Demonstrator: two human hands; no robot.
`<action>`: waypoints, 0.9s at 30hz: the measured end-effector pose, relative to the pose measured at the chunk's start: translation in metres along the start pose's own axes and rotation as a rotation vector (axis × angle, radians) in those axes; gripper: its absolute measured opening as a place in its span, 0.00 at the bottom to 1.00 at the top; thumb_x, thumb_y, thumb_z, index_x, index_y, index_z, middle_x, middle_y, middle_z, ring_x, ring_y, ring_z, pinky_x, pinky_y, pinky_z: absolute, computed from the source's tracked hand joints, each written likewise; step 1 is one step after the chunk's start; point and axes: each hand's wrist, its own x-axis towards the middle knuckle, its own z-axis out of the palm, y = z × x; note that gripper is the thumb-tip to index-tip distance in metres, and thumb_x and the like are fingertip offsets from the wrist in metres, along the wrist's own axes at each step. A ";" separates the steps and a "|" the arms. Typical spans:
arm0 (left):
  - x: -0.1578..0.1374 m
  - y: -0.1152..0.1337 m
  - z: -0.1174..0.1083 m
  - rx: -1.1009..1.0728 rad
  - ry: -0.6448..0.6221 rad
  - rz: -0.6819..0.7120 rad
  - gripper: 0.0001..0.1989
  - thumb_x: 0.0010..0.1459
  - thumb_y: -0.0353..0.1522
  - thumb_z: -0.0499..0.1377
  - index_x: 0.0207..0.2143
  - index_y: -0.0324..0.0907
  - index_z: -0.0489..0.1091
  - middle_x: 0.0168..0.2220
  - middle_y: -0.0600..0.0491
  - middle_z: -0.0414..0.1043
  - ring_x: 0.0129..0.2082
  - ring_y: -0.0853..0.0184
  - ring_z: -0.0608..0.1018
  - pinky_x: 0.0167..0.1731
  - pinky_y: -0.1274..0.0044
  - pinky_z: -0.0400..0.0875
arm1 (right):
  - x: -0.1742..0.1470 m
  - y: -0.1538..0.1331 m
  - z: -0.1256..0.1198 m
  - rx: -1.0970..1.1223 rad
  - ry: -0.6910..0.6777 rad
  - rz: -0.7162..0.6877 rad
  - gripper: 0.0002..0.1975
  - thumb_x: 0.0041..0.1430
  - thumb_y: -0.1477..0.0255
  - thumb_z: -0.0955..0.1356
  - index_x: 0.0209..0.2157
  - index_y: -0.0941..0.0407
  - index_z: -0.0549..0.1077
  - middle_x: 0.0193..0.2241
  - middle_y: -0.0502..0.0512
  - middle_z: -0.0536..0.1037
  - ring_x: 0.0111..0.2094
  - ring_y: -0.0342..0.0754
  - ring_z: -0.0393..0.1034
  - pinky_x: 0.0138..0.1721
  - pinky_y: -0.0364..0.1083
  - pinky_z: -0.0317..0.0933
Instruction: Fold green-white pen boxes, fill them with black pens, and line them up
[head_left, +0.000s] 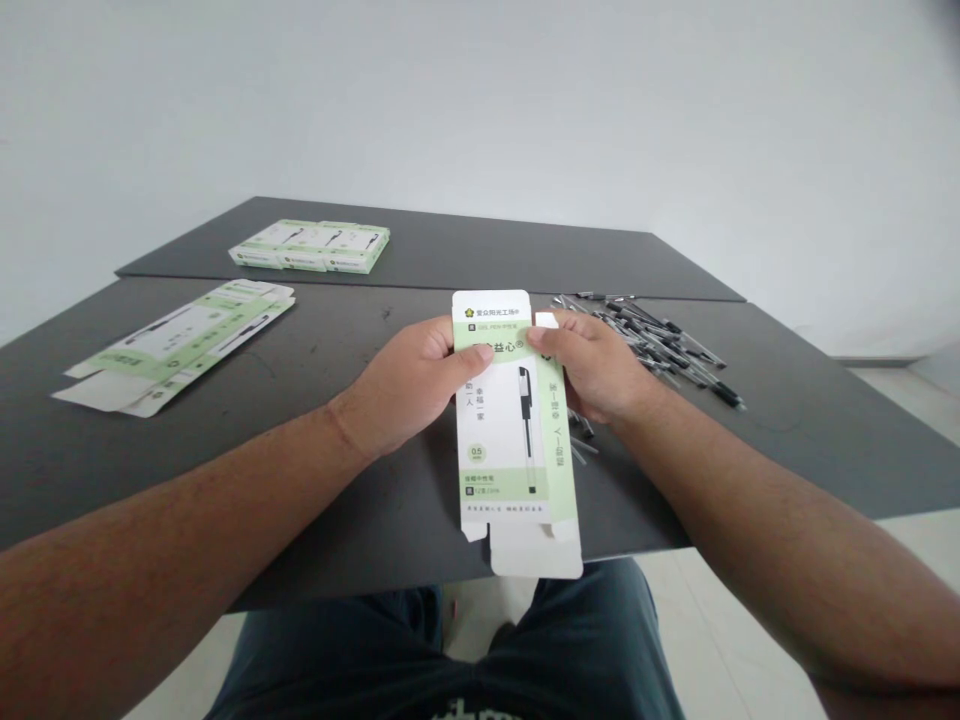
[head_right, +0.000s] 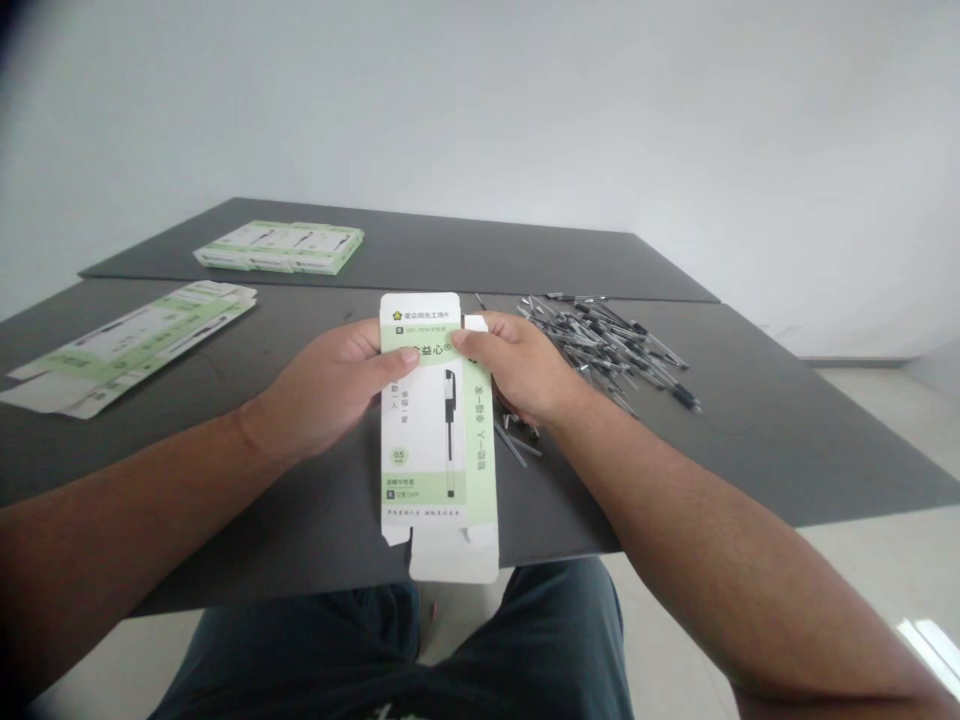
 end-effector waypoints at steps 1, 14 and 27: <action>-0.001 0.002 -0.001 0.018 0.002 0.003 0.19 0.71 0.44 0.69 0.55 0.42 0.86 0.51 0.46 0.92 0.44 0.54 0.91 0.42 0.68 0.84 | 0.000 0.000 -0.001 -0.014 0.004 0.001 0.20 0.52 0.58 0.86 0.32 0.53 0.79 0.27 0.51 0.87 0.25 0.48 0.80 0.30 0.47 0.76; -0.002 0.006 -0.001 0.058 -0.064 0.042 0.18 0.69 0.42 0.68 0.55 0.44 0.87 0.49 0.47 0.92 0.51 0.50 0.91 0.52 0.63 0.86 | 0.001 0.004 -0.001 -0.028 0.101 -0.058 0.16 0.57 0.58 0.83 0.36 0.51 0.79 0.32 0.54 0.89 0.33 0.54 0.84 0.35 0.51 0.78; -0.001 0.008 -0.003 0.153 -0.133 0.089 0.18 0.70 0.41 0.66 0.55 0.44 0.87 0.52 0.48 0.92 0.50 0.52 0.91 0.56 0.61 0.86 | -0.001 0.003 0.002 -0.078 0.194 -0.127 0.15 0.60 0.58 0.82 0.37 0.52 0.80 0.32 0.53 0.89 0.30 0.52 0.82 0.30 0.48 0.73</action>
